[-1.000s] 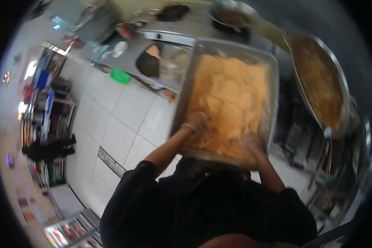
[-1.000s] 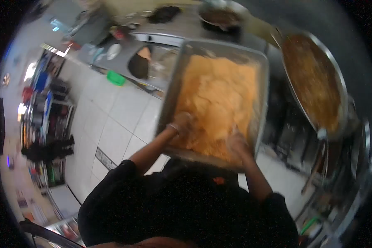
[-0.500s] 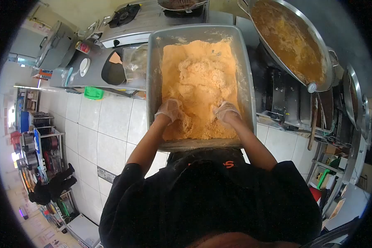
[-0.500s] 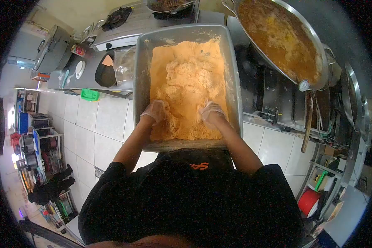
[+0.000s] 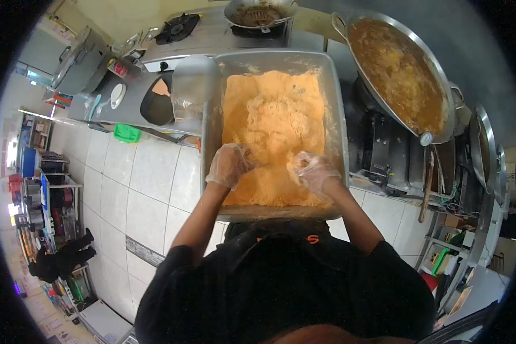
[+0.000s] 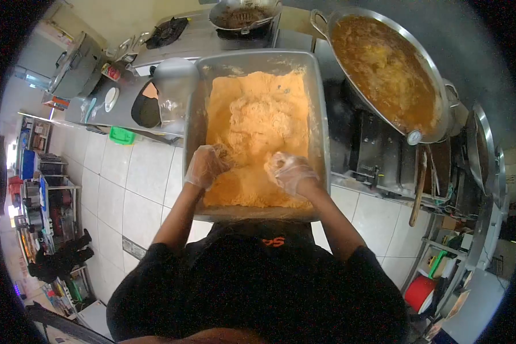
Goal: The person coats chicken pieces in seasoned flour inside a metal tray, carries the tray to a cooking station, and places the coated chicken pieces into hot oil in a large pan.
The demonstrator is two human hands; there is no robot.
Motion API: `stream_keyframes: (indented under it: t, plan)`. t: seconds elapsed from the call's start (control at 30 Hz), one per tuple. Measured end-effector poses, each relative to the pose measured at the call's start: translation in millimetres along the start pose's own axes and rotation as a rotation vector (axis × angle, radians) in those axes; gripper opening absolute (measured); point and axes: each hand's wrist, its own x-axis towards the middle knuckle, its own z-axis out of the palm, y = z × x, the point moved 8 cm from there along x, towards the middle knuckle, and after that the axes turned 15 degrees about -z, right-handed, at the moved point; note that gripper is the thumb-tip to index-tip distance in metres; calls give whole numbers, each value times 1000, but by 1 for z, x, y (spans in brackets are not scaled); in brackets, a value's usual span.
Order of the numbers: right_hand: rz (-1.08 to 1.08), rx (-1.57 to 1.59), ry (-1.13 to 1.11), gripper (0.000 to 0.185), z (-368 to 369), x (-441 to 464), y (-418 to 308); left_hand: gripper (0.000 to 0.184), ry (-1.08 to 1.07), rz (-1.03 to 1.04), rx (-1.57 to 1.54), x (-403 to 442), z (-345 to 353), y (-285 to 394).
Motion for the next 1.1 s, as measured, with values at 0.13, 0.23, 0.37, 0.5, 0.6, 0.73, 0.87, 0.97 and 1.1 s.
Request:
stream_keyframes:
  t: [0.13, 0.23, 0.37, 0.5, 0.6, 0.73, 0.87, 0.97, 1.1]
  plan:
    - [-47, -9, 55, 27, -10, -10, -21, 35, 21, 28, 14, -3, 0, 8]
    - [-414, 446, 45, 24, 27, 5, 21, 33, -64, 110, 170, 6, 6, 20]
    - [-114, -9, -41, 37, -36, -19, -9, 30, -61, 218, 91, 20, -31, 61]
    - [-303, 4, 149, 39, -118, -43, -25, 29, -79, 396, -263, 37, -102, 166]
    - [-525, 342, 325, 30, -218, -72, -56, 28, 116, 639, 75, 45, -156, 273]
    - [-300, -87, 612, 25, -337, -111, -55, 30, 262, 641, 239, 78, -188, 373]
    - [-224, 6, 757, 25, -416, -124, -12, 37, 424, 661, 345, 144, -173, 438]
    - [15, -260, 788, 36, -454, -130, 23, 40, 227, 611, 297, 196, -128, 459]
    - [43, -448, 687, 30, -487, -74, 160, 43, 259, 802, 555, 297, -31, 471]
